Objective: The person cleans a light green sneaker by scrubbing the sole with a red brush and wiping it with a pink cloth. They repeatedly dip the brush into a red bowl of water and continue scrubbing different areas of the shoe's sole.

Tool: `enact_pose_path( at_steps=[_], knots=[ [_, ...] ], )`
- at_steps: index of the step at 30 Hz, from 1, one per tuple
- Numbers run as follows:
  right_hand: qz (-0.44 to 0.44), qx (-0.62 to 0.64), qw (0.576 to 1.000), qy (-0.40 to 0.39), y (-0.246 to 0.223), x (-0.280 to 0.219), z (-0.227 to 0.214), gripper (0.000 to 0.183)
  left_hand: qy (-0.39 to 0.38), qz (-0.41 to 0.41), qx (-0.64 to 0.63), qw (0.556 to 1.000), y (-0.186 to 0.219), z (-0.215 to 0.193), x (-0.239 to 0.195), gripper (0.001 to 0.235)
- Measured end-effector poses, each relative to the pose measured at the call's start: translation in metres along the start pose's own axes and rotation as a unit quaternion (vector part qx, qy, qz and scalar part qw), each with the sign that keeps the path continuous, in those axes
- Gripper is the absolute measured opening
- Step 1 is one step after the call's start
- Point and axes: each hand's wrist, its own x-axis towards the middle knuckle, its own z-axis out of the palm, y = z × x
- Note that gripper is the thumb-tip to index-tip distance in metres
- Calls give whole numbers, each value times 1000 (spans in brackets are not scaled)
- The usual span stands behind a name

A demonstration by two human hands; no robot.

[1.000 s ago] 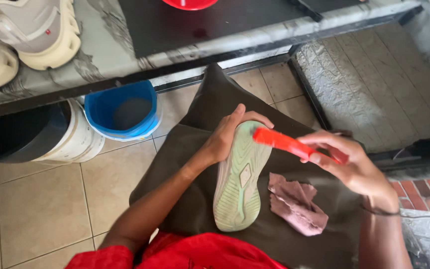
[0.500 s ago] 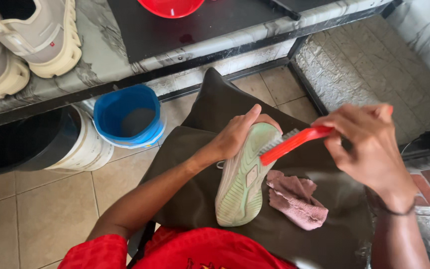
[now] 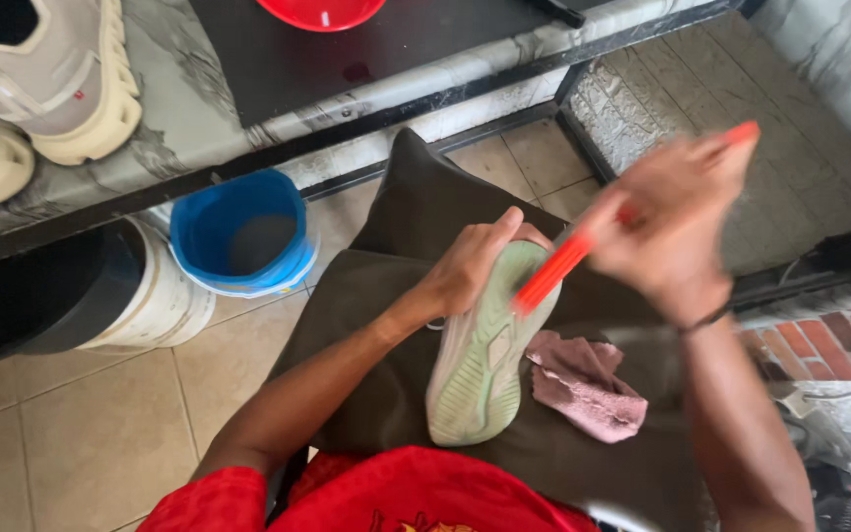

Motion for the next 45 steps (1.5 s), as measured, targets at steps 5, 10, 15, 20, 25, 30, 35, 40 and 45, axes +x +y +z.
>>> enact_pose_path(
  at_steps=[5,10,15,20,25,30,35,40,45],
  knots=[
    [-42,92,991,-87,-42,17,-19,22,25,-19,19,999,-3,3,3,76],
    [-32,30,995,-95,-61,-3,-15,34,35,2,-9,999,-27,5,12,76],
    [-3,130,990,-49,14,-37,5,35,47,7,0,999,-21,8,9,72],
    [-16,70,997,-26,15,-24,3,32,47,-57,1,997,-44,11,15,77],
    [-42,56,997,-44,-33,-43,-1,42,60,-92,59,992,0,15,8,80],
    [22,98,995,-15,12,-62,8,25,62,-134,77,986,-14,18,10,77],
    [19,28,999,-23,20,-43,11,28,84,-135,62,985,-46,26,21,77],
    [-6,64,997,-44,-41,-57,14,30,85,-136,67,985,-16,21,11,76],
    [23,38,999,-13,9,-82,34,33,106,-138,63,983,-35,14,14,75]
  ],
)
